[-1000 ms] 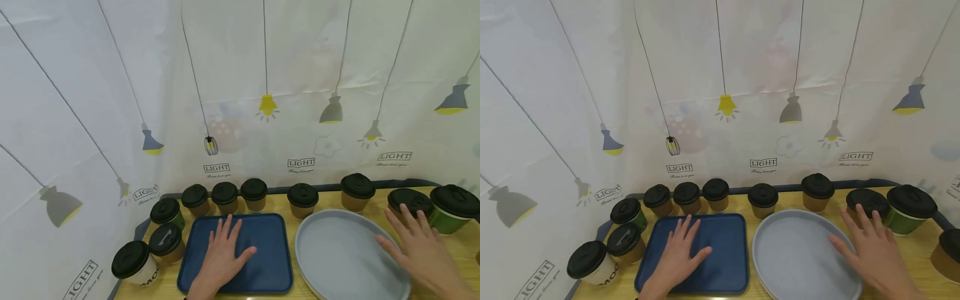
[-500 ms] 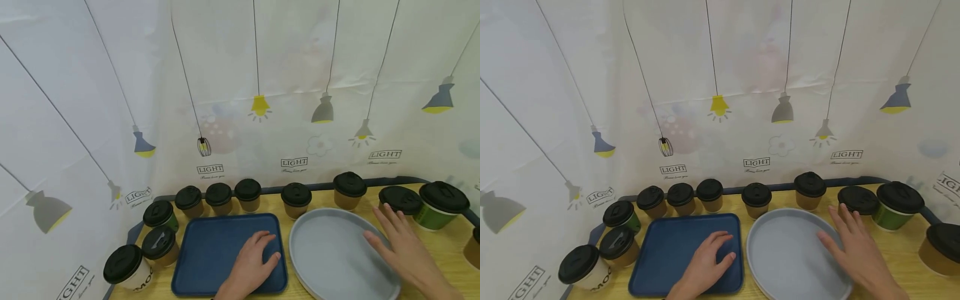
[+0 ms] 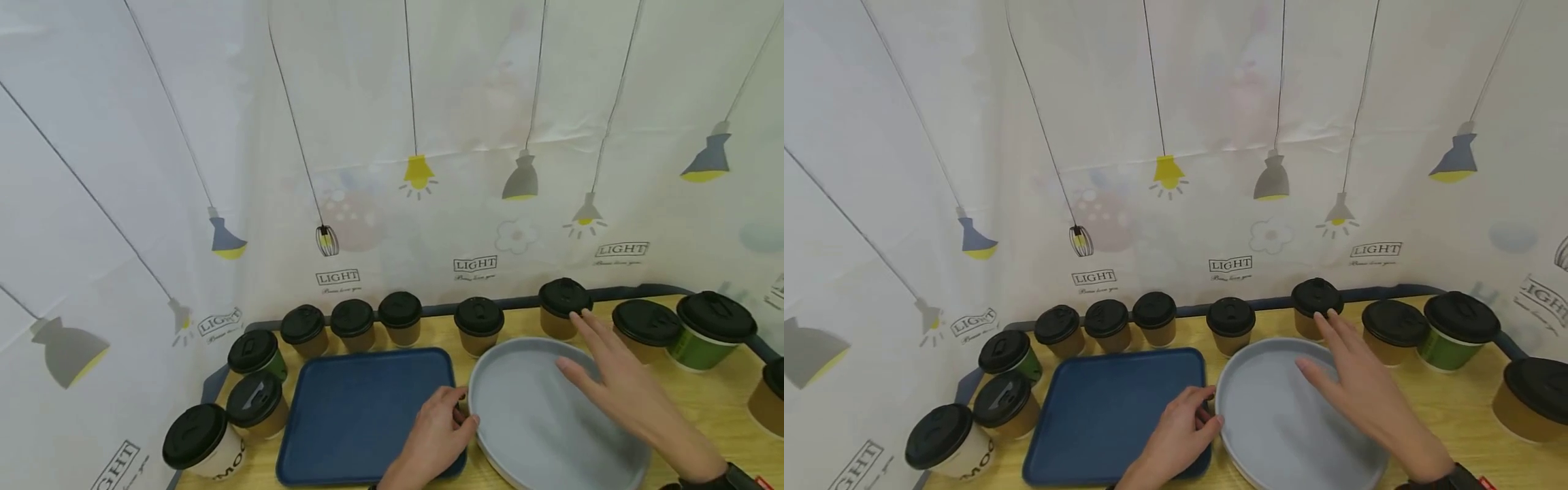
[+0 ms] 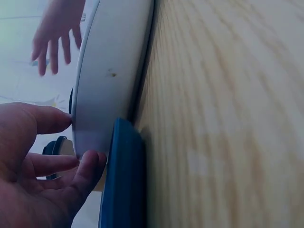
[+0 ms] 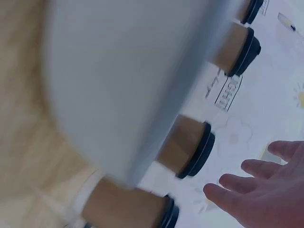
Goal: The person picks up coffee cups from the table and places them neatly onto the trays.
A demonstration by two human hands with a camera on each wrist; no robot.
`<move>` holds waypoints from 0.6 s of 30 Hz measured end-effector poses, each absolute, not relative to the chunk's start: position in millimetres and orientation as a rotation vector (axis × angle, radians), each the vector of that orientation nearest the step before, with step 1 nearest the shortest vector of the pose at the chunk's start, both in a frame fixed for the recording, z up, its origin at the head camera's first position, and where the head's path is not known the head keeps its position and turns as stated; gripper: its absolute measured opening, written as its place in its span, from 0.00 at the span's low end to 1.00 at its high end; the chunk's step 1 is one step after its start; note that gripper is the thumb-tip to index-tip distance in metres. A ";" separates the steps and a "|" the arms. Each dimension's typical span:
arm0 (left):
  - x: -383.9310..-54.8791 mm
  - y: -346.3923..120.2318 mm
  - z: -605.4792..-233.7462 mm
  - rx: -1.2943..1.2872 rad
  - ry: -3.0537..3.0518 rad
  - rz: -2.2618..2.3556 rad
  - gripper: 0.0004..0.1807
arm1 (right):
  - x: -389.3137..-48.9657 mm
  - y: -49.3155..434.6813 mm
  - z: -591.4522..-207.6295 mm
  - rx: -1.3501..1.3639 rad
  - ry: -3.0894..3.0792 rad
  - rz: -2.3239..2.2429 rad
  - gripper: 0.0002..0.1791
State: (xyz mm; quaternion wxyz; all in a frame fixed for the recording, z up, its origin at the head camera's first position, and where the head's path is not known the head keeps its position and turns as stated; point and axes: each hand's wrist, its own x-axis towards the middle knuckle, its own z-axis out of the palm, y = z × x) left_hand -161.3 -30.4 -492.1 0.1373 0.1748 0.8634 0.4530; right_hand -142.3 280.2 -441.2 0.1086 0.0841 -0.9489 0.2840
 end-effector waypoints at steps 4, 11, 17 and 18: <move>-160.7 -27.9 -493.8 0.463 2.504 1.336 0.29 | -157.2 263.1 -432.2 0.308 -2.788 0.827 0.48; -160.5 -25.8 -495.7 0.420 2.513 1.346 0.27 | -177.4 246.8 -419.2 0.435 -2.797 0.756 0.49; -160.6 -25.0 -496.0 0.419 2.510 1.335 0.27 | -188.1 231.4 -409.1 0.462 -2.833 0.716 0.51; -160.7 -24.8 -496.2 0.423 2.510 1.330 0.27 | -190.6 228.5 -408.6 0.454 -2.839 0.727 0.51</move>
